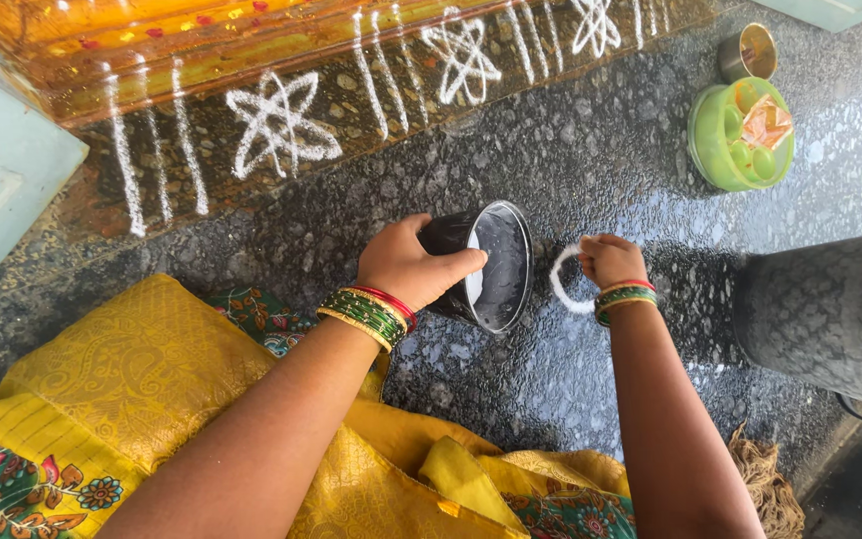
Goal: The person draws a floral pattern on the floor by hand using white powder from a bowl.
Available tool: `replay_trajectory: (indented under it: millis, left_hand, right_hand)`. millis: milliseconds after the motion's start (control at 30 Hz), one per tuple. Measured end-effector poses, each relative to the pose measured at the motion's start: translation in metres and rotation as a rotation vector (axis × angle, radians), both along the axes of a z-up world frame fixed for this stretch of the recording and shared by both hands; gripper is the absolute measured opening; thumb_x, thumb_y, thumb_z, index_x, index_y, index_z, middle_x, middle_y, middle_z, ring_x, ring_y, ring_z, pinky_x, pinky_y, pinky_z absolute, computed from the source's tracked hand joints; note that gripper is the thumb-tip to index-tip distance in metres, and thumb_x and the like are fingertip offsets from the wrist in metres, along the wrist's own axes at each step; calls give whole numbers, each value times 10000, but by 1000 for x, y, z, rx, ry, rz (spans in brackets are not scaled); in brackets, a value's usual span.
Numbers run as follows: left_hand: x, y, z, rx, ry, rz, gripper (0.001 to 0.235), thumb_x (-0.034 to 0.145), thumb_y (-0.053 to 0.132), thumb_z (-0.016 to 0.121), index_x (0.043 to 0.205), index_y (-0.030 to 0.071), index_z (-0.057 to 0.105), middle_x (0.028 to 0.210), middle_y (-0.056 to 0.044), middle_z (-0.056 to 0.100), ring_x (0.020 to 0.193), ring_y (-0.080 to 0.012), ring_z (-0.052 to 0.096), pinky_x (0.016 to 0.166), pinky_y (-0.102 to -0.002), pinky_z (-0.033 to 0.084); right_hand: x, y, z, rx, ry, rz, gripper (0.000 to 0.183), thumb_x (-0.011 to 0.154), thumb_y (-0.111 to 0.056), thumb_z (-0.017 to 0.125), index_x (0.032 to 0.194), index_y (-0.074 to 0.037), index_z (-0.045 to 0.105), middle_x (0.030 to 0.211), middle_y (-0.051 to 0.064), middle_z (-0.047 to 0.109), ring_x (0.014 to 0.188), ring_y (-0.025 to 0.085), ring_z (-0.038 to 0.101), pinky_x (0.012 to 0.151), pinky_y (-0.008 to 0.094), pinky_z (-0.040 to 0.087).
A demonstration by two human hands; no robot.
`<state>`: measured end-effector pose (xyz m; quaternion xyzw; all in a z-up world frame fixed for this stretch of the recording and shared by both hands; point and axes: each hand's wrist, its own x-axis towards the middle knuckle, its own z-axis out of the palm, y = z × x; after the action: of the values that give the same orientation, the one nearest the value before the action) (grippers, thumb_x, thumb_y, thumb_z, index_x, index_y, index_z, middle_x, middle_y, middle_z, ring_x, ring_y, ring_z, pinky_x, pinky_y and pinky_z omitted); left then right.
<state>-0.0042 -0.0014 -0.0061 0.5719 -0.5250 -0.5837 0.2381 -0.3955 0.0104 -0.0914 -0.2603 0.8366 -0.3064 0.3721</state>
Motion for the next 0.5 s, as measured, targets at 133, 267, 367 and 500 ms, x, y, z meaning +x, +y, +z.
replay_trajectory:
  millis: [133,267,367,500]
  left_hand:
    - [1,0,2,6,2,-1,578,584,570,793,938,113,779,899,-79,801,839,-234,781,793,-364,593]
    - [2,-1,1,-15,-20,8,588,586,575,794,948,111,780,901,-87,795,849,-246,772,799,-369,586]
    - [2,-1,-3,4,-6,-2,619,578,576,787,976,102,772,912,-91,798,861,-247,779,815,-367,589]
    - [-1,-2,-9,-56,-20,19,713,573,580,819,1046,53,739,955,-130,782,904,-268,766,853,-373,576]
  right_hand:
    - [5,-24,-11,2,26,129,198,908,-166,731,864,25,702,716,35,655,589,100,580,546,245,473]
    - [16,-54,-22,9,85,140,159,880,-146,724,871,12,718,713,39,662,591,107,586,543,265,466]
    - [22,-62,-18,86,216,206,209,887,-216,705,856,-14,752,717,43,680,610,127,596,587,299,490]
    - [25,-50,-12,178,505,362,303,916,-330,677,898,-51,794,793,100,739,705,213,667,737,358,527]
